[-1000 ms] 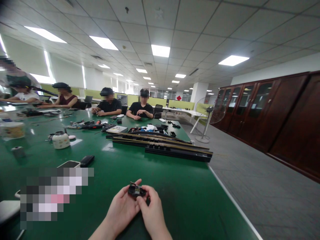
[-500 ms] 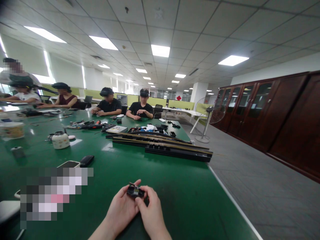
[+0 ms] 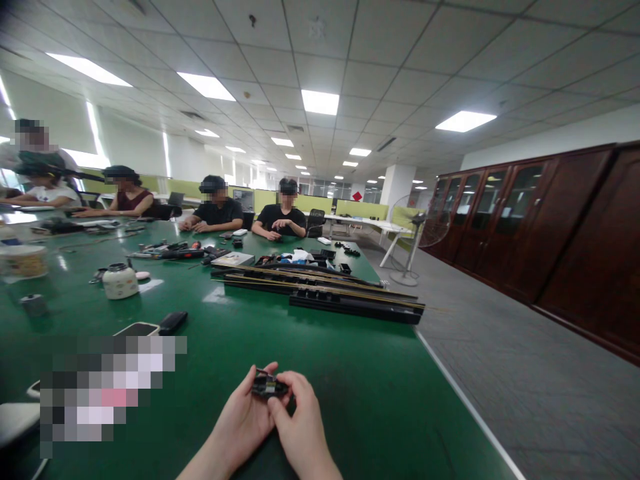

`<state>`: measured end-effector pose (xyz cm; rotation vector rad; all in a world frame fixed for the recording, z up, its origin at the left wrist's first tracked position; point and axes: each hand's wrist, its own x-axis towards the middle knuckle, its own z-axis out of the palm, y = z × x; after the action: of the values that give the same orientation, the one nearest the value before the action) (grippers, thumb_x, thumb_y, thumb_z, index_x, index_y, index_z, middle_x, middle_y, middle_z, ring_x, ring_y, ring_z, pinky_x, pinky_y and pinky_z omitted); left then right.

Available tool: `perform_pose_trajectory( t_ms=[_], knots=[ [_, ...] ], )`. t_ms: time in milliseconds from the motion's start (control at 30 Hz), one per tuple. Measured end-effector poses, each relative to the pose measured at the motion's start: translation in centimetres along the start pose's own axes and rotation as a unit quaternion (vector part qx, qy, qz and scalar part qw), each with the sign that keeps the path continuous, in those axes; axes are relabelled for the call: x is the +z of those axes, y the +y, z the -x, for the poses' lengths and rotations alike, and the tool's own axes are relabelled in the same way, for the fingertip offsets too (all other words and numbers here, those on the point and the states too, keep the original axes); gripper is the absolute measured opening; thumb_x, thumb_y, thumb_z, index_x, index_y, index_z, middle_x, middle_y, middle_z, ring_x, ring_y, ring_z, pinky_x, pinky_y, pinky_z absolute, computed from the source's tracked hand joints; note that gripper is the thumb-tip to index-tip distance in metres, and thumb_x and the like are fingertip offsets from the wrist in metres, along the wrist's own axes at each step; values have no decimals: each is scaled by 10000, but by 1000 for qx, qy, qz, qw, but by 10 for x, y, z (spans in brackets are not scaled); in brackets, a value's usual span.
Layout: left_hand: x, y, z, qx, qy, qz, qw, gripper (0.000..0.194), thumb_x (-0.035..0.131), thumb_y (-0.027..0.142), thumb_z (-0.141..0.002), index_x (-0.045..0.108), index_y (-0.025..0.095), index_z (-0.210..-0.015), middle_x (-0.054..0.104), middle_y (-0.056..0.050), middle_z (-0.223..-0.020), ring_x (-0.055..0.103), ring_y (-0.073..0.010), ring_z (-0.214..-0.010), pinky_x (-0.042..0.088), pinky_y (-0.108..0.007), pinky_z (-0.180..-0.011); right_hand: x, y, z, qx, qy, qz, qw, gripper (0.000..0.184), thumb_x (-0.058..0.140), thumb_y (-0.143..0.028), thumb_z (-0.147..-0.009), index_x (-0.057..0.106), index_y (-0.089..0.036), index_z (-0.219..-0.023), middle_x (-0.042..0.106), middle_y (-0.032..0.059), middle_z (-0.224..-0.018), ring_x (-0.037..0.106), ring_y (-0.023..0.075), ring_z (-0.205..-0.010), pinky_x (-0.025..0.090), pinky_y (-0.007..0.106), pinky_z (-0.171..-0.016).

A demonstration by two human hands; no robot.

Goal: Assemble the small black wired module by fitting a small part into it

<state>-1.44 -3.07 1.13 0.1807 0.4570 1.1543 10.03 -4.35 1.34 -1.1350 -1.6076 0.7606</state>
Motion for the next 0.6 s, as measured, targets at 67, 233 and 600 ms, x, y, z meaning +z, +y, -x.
perform_pose_trajectory(
  t_ms=[67, 233, 600],
  knots=[
    [0, -1, -1, 5, 3, -6, 1000, 204, 453, 340, -791, 534, 183, -891, 628, -68, -800, 618, -189, -712, 464, -335, -660, 0, 0, 0, -1, -1, 13, 1000, 297, 564, -134, -649, 620, -233, -923, 573, 65, -1081, 514, 224, -1034, 414, 335, -861],
    [1, -1, -1, 8, 8, -7, 1000, 185, 440, 324, -802, 545, 176, -839, 626, -53, -768, 612, -160, -662, 472, -318, -646, -1, 0, 0, 7, -4, 26, 1000, 258, 574, -131, -649, 643, -235, -874, 559, 71, -1087, 504, 223, -1049, 382, 365, -911],
    [-2, -3, -3, 6, 2, -3, 1000, 168, 451, 324, -799, 534, 179, -788, 616, -42, -751, 614, -164, -670, 479, -314, -632, -2, -2, 0, 15, -6, 26, 1000, 240, 577, -116, -641, 643, -229, -843, 566, 69, -1064, 506, 226, -1039, 363, 383, -927]
  ],
)
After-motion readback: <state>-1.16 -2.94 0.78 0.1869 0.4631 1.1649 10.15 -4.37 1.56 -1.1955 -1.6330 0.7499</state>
